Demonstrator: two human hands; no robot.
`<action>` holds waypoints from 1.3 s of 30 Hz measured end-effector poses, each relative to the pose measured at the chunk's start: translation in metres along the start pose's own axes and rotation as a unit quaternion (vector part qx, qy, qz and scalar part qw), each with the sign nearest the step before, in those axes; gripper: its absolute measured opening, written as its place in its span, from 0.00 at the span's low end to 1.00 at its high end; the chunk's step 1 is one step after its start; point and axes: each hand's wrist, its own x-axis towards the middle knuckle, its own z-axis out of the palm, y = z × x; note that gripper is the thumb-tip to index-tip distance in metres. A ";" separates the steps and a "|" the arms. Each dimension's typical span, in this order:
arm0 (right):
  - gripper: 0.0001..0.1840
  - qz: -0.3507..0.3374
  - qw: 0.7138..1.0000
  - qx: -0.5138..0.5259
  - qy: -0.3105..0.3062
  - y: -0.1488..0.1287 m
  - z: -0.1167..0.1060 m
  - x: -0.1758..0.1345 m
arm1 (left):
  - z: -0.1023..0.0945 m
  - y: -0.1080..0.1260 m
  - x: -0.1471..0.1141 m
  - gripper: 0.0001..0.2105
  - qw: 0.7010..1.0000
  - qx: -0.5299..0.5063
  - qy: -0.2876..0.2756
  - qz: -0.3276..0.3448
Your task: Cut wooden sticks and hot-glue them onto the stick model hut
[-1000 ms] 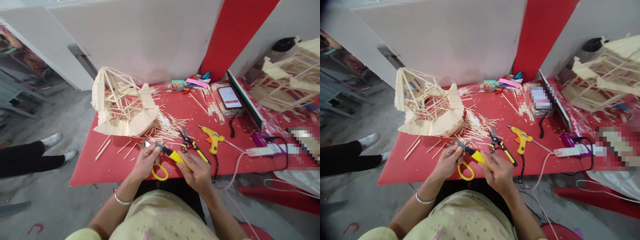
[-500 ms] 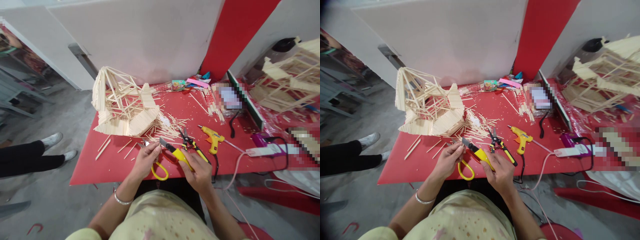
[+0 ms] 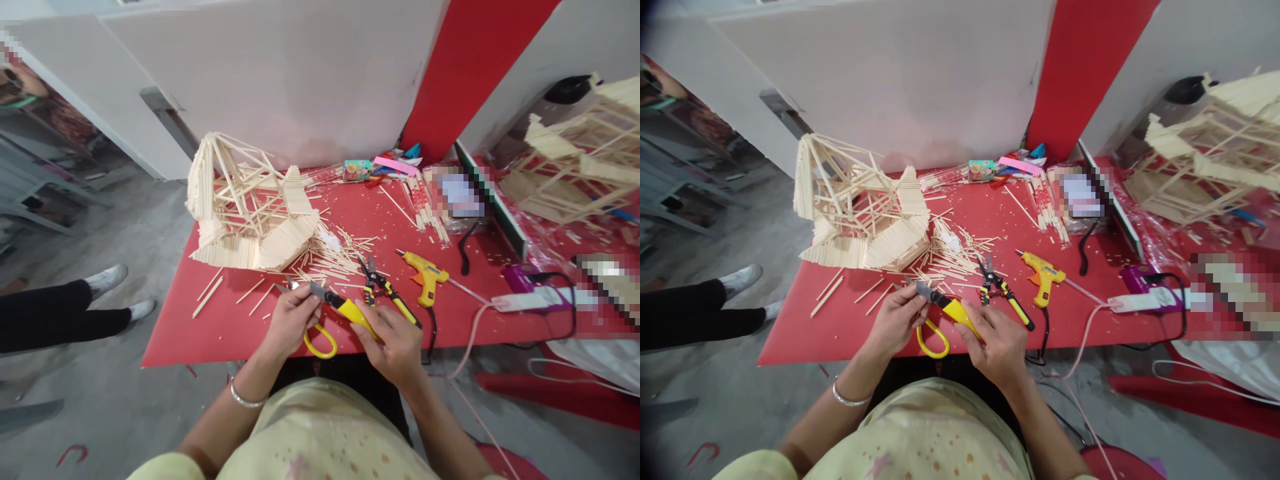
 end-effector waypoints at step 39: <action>0.32 -0.052 0.996 -0.069 0.020 -0.005 -0.001 -0.003 | 0.001 -0.010 -0.006 0.15 0.989 0.062 0.091 0.095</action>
